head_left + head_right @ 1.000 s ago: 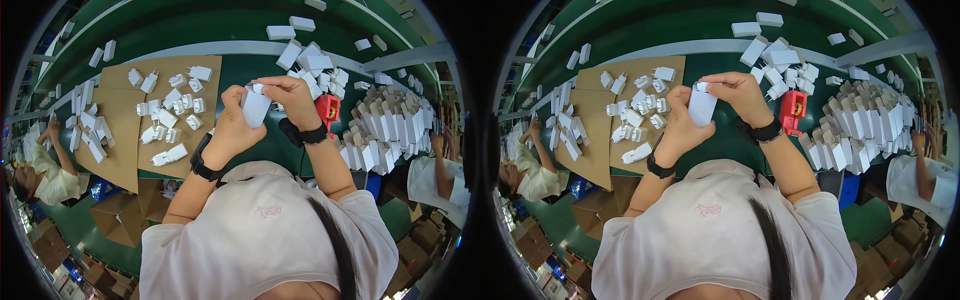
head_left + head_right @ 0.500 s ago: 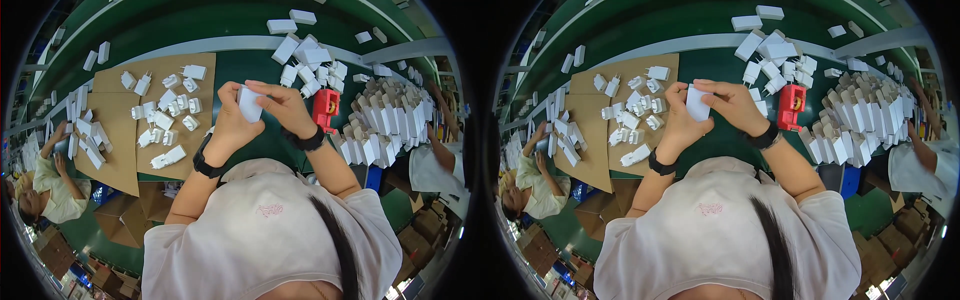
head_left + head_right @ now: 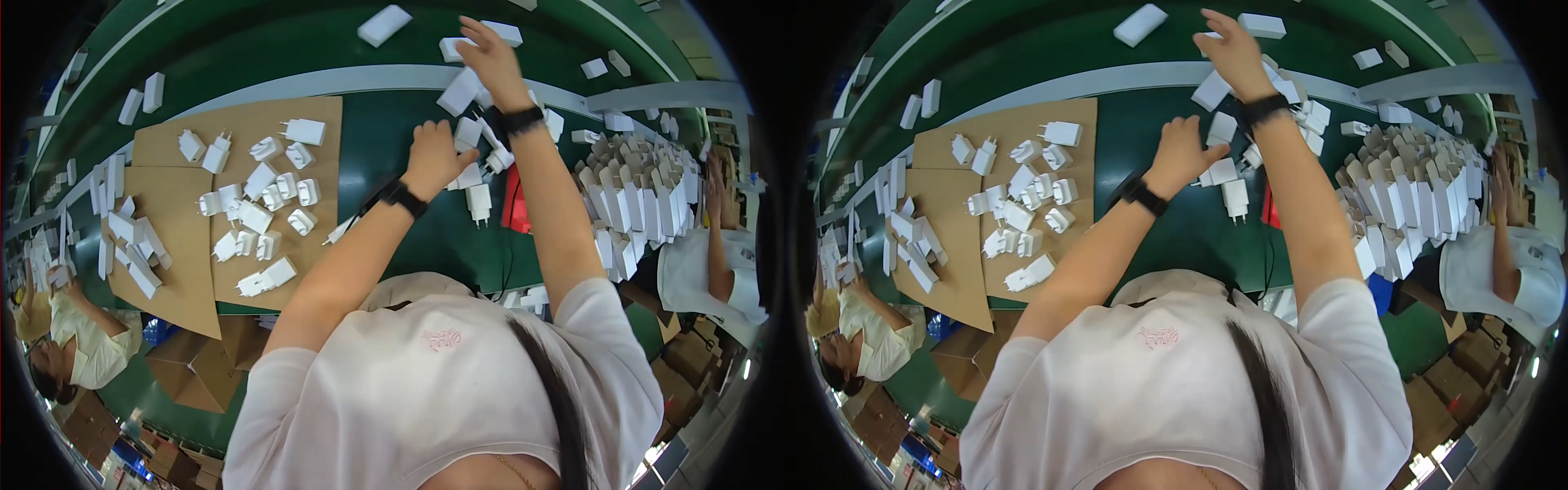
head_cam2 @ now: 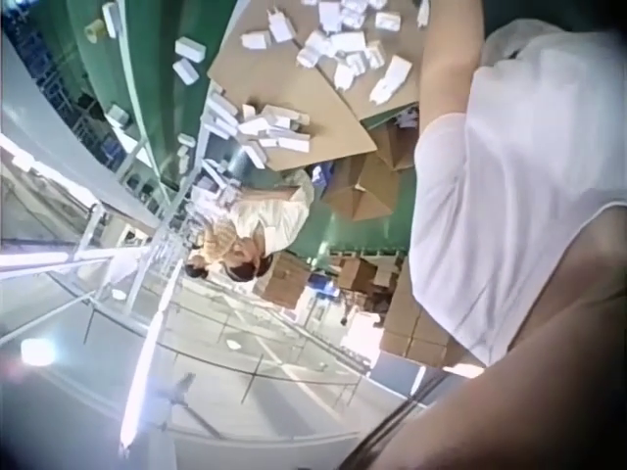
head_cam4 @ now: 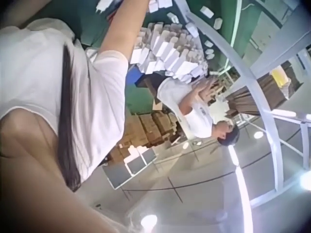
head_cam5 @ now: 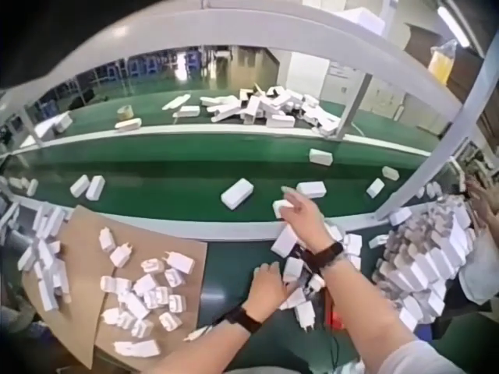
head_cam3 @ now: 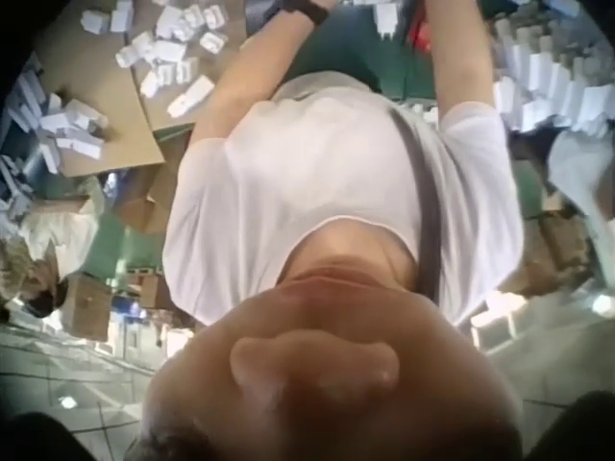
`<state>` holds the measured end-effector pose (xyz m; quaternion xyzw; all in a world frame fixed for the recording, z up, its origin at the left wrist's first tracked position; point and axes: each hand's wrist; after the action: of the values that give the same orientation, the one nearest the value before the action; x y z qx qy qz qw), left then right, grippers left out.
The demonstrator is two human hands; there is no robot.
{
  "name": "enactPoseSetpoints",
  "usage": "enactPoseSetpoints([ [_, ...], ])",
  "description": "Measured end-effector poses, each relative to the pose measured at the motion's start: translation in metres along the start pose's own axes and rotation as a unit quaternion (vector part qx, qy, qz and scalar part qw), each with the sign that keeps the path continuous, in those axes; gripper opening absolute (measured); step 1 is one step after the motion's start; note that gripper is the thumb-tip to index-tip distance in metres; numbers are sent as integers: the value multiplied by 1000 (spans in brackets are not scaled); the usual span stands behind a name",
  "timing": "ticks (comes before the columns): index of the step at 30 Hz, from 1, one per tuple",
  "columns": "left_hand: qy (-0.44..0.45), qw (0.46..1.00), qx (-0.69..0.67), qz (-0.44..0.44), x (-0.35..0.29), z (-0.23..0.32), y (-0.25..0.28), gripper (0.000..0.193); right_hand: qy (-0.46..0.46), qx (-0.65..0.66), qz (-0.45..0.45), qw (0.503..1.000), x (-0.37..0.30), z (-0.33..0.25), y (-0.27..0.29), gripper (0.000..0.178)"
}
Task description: The person packages power adapters by hand, picking up a box, inserting an adapter, and folding the flaps closed. They then place the packaged adapter onto a conveyor belt and repeat the process.
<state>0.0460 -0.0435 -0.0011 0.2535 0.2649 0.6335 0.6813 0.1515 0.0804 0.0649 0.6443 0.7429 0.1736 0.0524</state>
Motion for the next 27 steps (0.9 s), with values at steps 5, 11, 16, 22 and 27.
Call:
enactPoseSetpoints([
  [5, 33, 988, 135, -73, 37, 10, -35, 51, -41, 10, 73, 996, -72, -45, 56, 46],
  [11, -12, 997, -39, -67, -6, -5, 34, 37, -112, 36, 42, 992, -123, -25, 66, 39],
  [16, 44, 992, -119, -19, -61, 22, 79, 41, -54, 116, -201, 971, -144, -23, -3, 51],
  [22, -11, 995, -97, 18, -13, -1, 71, 51, -172, 53, -96, 979, -143, 1, -1, 42],
  [27, -51, 994, 78, 51, 91, 24, 4, 52, -93, -91, -78, 988, -144, -3, 24, 45],
])
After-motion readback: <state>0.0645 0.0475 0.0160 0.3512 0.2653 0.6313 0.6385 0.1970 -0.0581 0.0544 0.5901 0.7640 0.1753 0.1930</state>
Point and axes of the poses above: each hand's wrist, its own x-axis towards the middle knuckle, its own y-axis out of the back of the hand, z = x × y, and after that the axes turned 6 degrees about y, right-handed
